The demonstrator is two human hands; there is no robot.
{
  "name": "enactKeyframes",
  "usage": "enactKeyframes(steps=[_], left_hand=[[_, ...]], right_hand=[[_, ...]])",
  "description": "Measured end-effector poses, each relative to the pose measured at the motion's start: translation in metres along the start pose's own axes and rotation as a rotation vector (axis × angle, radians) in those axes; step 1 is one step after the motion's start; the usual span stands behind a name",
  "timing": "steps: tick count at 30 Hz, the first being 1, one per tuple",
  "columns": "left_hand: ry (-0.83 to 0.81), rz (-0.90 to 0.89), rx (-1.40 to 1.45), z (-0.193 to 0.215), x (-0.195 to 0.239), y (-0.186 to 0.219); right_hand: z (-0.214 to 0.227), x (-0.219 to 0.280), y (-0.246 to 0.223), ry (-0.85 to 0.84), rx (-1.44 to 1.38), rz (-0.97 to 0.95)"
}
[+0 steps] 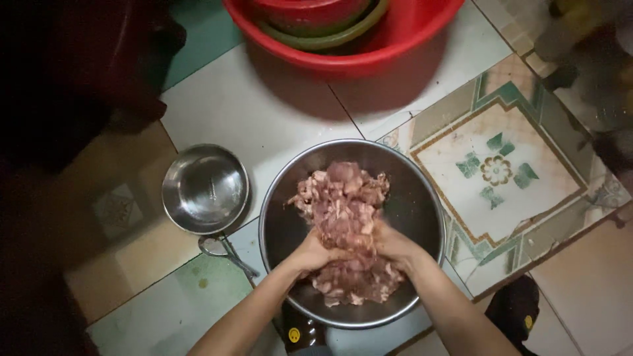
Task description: Mixing raw meat pieces with a prepared marinade in a large bowl.
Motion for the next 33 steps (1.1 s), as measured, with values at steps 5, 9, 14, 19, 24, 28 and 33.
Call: enactKeyframes(steps=[5,9,14,19,24,28,33], left_hand=[[0.262,-0.319,-0.177,-0.005,0.027,0.046],[0.424,-0.076,-0.718,-0.011,0.057,0.079],[0.492,-0.181,-1.105,0.010,0.049,0.071],[0.504,-0.007,-0.861,0.018,0.017,0.099],[0.424,-0.621,-0.688,0.024,-0.034,0.091],[0.296,-0.729,-0.459,0.019,-0.023,0.085],[0.419,-0.194,-0.496,0.003,0.018,0.092]], right_hand=[[-0.008,0.015,0.020,0.247,0.116,0.068],[-0.038,0.049,-0.021,0.377,0.391,0.216],[-0.033,0.061,-0.089,0.013,1.022,-0.138],[0.012,-0.011,-0.114,0.149,1.106,0.052],[0.041,-0.095,-0.017,0.107,0.056,0.067],[0.037,-0.071,0.011,0.081,-0.022,0.028],[0.043,-0.028,0.034,0.327,0.209,0.379]])
Point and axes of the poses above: each hand's wrist, its own x-axis away from the middle knuckle, its own z-axis out of the back of the hand, y = z × x, the point moved 4 cm from there along -x, towards the middle knuckle, and after that the axes turned 7 degrees about z, right-handed, at the moved point
